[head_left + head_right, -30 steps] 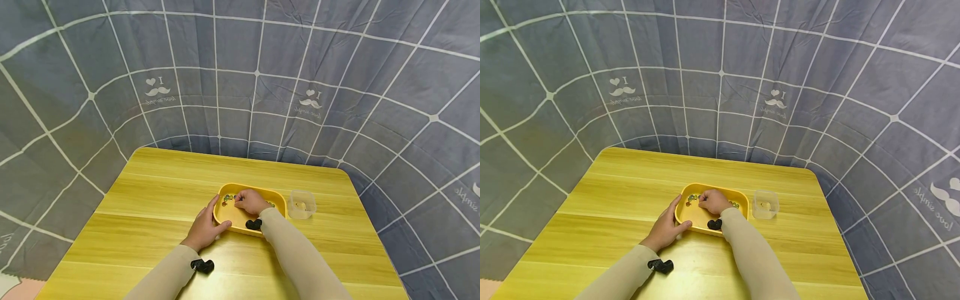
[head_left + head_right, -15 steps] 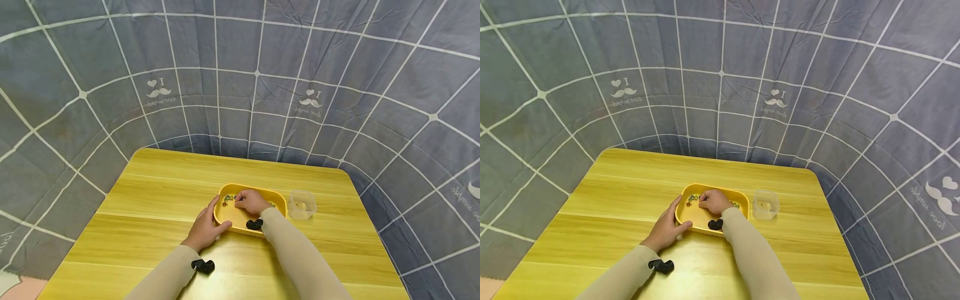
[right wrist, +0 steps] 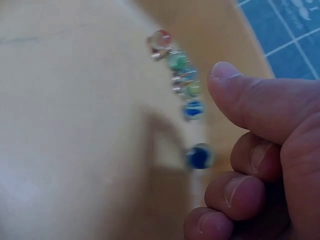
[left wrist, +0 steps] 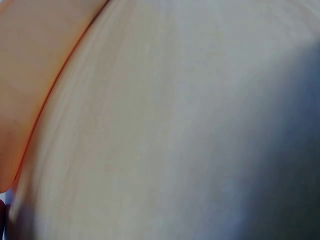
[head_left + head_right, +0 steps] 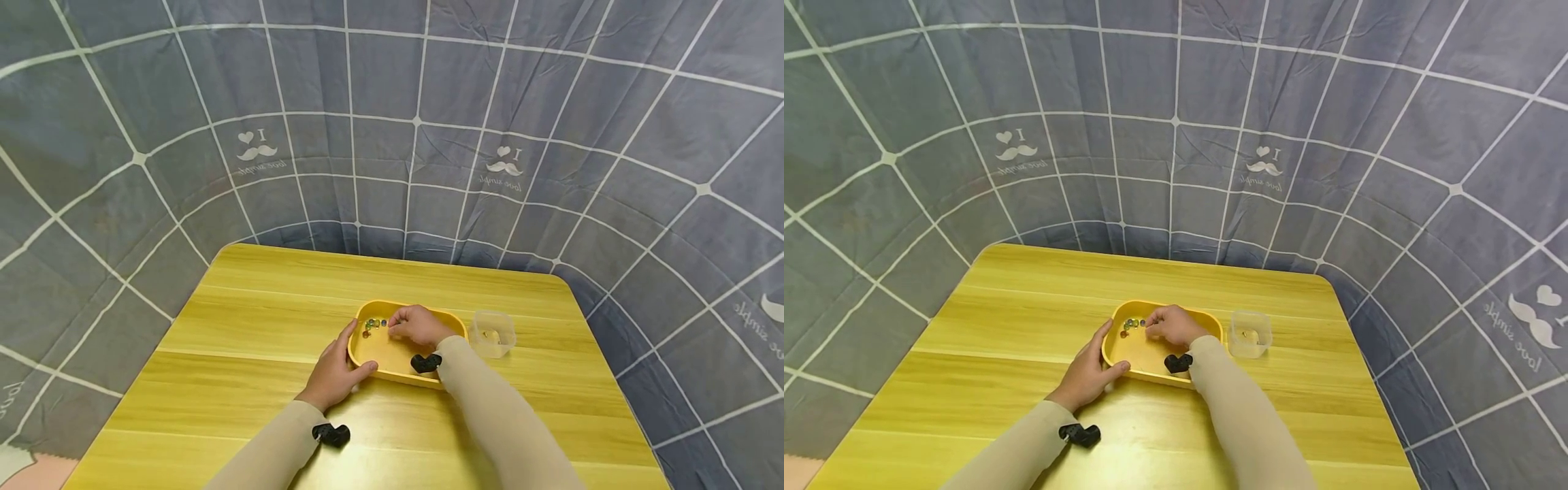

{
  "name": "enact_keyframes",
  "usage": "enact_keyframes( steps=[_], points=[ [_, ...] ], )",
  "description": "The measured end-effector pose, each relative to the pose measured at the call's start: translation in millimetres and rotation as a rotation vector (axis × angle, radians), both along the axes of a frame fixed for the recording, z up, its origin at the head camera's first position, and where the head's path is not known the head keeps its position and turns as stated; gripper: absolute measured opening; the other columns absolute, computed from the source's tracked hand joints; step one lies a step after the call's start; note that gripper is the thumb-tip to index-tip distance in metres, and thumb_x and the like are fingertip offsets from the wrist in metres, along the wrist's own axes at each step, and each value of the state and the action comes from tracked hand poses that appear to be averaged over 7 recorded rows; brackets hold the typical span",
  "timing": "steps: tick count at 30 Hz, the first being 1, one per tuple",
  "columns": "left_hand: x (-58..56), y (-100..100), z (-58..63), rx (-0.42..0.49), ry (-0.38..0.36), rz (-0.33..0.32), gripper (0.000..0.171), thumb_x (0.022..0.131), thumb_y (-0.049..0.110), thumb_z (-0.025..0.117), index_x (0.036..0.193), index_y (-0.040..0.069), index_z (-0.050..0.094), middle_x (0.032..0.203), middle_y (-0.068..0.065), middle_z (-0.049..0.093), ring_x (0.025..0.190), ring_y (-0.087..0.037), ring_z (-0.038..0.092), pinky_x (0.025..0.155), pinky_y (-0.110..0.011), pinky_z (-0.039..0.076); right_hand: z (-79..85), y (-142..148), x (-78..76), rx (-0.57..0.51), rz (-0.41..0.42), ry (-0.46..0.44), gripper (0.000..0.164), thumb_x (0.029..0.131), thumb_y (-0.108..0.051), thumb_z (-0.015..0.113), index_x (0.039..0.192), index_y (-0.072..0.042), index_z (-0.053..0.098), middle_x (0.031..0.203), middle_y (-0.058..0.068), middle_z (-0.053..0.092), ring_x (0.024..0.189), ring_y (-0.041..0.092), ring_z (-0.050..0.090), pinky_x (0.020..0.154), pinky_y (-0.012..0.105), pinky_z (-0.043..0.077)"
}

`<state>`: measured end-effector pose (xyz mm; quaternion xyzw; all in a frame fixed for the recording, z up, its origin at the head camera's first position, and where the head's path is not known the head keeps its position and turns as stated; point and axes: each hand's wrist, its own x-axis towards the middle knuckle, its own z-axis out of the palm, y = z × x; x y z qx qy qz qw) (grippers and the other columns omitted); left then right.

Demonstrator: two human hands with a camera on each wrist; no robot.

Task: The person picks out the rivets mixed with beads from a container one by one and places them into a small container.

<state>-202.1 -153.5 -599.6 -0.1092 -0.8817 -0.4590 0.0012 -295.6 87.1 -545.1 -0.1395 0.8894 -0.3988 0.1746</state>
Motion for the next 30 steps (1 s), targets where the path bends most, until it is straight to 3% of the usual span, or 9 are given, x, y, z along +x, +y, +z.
enact_keyframes(
  steps=[4,8,12,15,23,30],
  points=[
    [0.6,0.1,1.3,0.009,-0.009,-0.005,0.101,0.090,0.054,0.080,0.169,0.035,0.019,0.160,-0.012,0.049,0.141,-0.034,0.053,0.116,-0.056,0.044,20.1,11.2,2.7,-0.023,-0.020,0.024,0.008,0.100,-0.020,0.073,0.103,-0.013,0.077,0.104,0.001,0.073,0.074,0.015,0.051,0.068,0.029,0.043],
    [0.5,-0.5,1.6,0.026,-0.020,-0.011,0.102,0.090,0.053,0.080,0.169,0.037,0.018,0.160,-0.012,0.049,0.141,-0.034,0.053,0.117,-0.055,0.044,44.8,27.8,7.3,-0.039,-0.060,0.044,0.013,0.102,-0.019,0.071,0.108,-0.009,0.076,0.088,0.005,0.065,0.059,0.016,0.038,0.057,0.030,0.036],
    [-0.3,-0.8,-0.1,0.027,-0.018,-0.010,0.102,0.089,0.056,0.080,0.168,0.040,0.017,0.159,-0.010,0.051,0.141,-0.032,0.053,0.117,-0.054,0.044,64.5,53.4,12.2,-0.013,-0.098,0.089,0.014,0.102,-0.020,0.070,0.110,-0.009,0.076,0.074,0.003,0.050,0.059,0.016,0.038,0.059,0.030,0.037],
    [0.3,-0.9,-0.3,0.024,-0.010,-0.011,0.102,0.089,0.059,0.079,0.168,0.040,0.018,0.159,-0.010,0.051,0.140,-0.033,0.053,0.116,-0.055,0.044,73.4,79.5,16.3,0.022,-0.132,0.117,0.017,0.103,-0.021,0.069,0.113,-0.008,0.075,0.075,0.003,0.050,0.064,0.018,0.040,0.062,0.031,0.038],
    [2.0,-1.1,3.1,0.016,-0.015,-0.007,0.104,0.088,0.062,0.079,0.169,0.038,0.018,0.157,-0.012,0.052,0.139,-0.034,0.055,0.116,-0.056,0.044,78.9,151.7,31.7,0.124,-0.239,0.136,0.020,0.105,-0.024,0.067,0.116,-0.009,0.073,0.084,0.012,0.057,0.071,0.023,0.046,0.066,0.034,0.042],
    [1.0,0.5,1.2,-0.005,-0.003,0.003,0.104,0.088,0.064,0.077,0.169,0.038,0.018,0.155,-0.013,0.054,0.136,-0.034,0.056,0.114,-0.056,0.046,70.2,187.4,39.7,0.171,-0.289,0.112,0.020,0.104,-0.021,0.067,0.115,-0.006,0.073,0.082,0.012,0.058,0.074,0.022,0.049,0.069,0.035,0.043]
  ],
)
